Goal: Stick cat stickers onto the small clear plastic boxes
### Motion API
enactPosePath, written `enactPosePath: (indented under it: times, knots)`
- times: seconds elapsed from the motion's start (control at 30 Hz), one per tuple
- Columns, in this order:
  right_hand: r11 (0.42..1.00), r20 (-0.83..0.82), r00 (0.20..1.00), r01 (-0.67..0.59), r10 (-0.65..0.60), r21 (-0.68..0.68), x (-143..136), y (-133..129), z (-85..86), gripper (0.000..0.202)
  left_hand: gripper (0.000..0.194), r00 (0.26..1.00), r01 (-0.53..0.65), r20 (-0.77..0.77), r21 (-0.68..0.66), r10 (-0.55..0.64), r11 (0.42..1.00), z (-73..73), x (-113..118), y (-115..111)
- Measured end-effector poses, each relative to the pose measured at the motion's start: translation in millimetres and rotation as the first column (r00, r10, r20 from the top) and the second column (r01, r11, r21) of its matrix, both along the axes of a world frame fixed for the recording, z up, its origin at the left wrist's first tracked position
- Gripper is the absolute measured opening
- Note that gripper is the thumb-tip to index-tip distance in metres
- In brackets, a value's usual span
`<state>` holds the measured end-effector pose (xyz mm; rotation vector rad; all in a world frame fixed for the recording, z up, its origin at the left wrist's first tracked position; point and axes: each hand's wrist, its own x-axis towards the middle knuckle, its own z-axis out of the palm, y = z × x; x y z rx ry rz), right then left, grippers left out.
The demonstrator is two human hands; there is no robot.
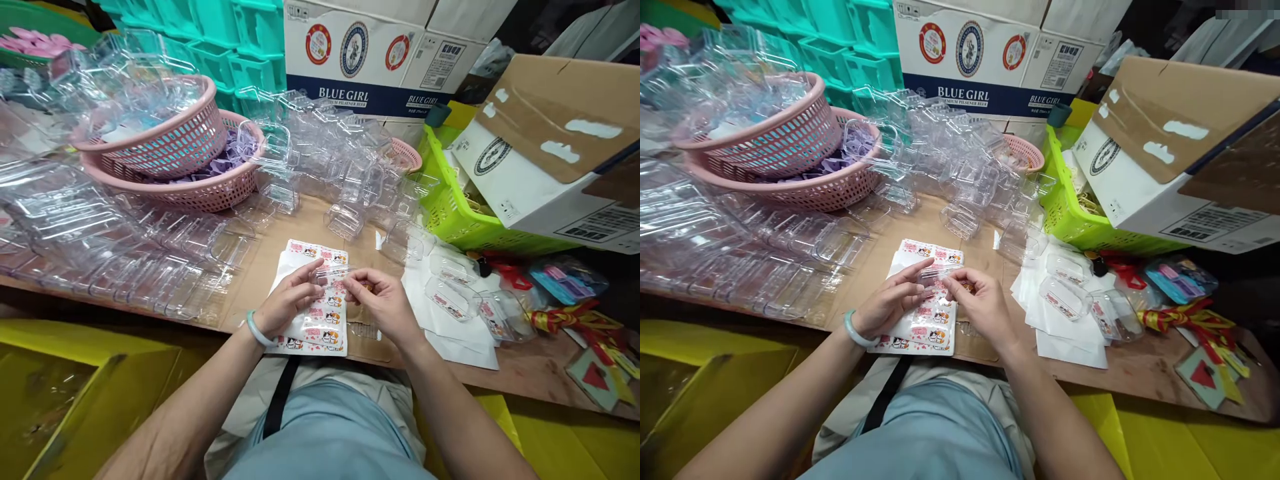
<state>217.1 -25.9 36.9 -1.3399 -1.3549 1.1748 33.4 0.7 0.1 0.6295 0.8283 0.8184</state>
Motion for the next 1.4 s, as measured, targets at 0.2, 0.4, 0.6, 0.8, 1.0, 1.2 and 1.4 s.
enactPosePath:
  times: [0.2,0.4,0.6,0.8,1.0,1.2,1.4]
  knots:
    - [0.995,0.198,0.975,-0.100,0.100,-0.009,-0.4,8.6,4.9,0.021,0.060,0.998,0.024,0.060,0.007,-0.024,1.000,-3.4,-0.1,4.6]
    - [0.992,0.292,0.948,-0.122,0.125,-0.028,-5.1,13.8,12.3,0.021,0.062,0.997,0.017,0.082,-0.020,-0.015,1.000,-3.2,2.8,6.3]
    - [0.995,0.328,0.939,-0.100,0.102,-0.023,-6.7,13.7,10.6,0.022,0.059,0.995,0.019,0.103,-0.004,-0.019,1.000,-5.7,2.0,7.1]
    - [0.994,0.329,0.938,-0.110,0.107,-0.010,-7.6,13.8,10.3,0.024,0.060,0.994,0.032,0.101,-0.006,-0.031,0.999,-7.0,1.8,7.6]
    - [0.993,0.344,0.932,-0.120,0.112,0.002,-8.2,14.2,8.4,0.022,0.059,0.994,0.031,0.108,-0.001,-0.030,1.000,-8.2,2.3,8.2]
    - [0.992,0.438,0.893,-0.125,0.101,0.026,-8.0,14.5,6.6,0.019,0.059,0.995,0.044,0.089,0.006,-0.044,0.999,-6.9,1.1,8.0]
    - [0.970,0.685,0.728,-0.154,-0.017,0.189,-14.1,7.8,4.4,0.014,0.072,0.997,0.039,-0.067,0.101,-0.032,0.994,-11.6,7.3,6.3]
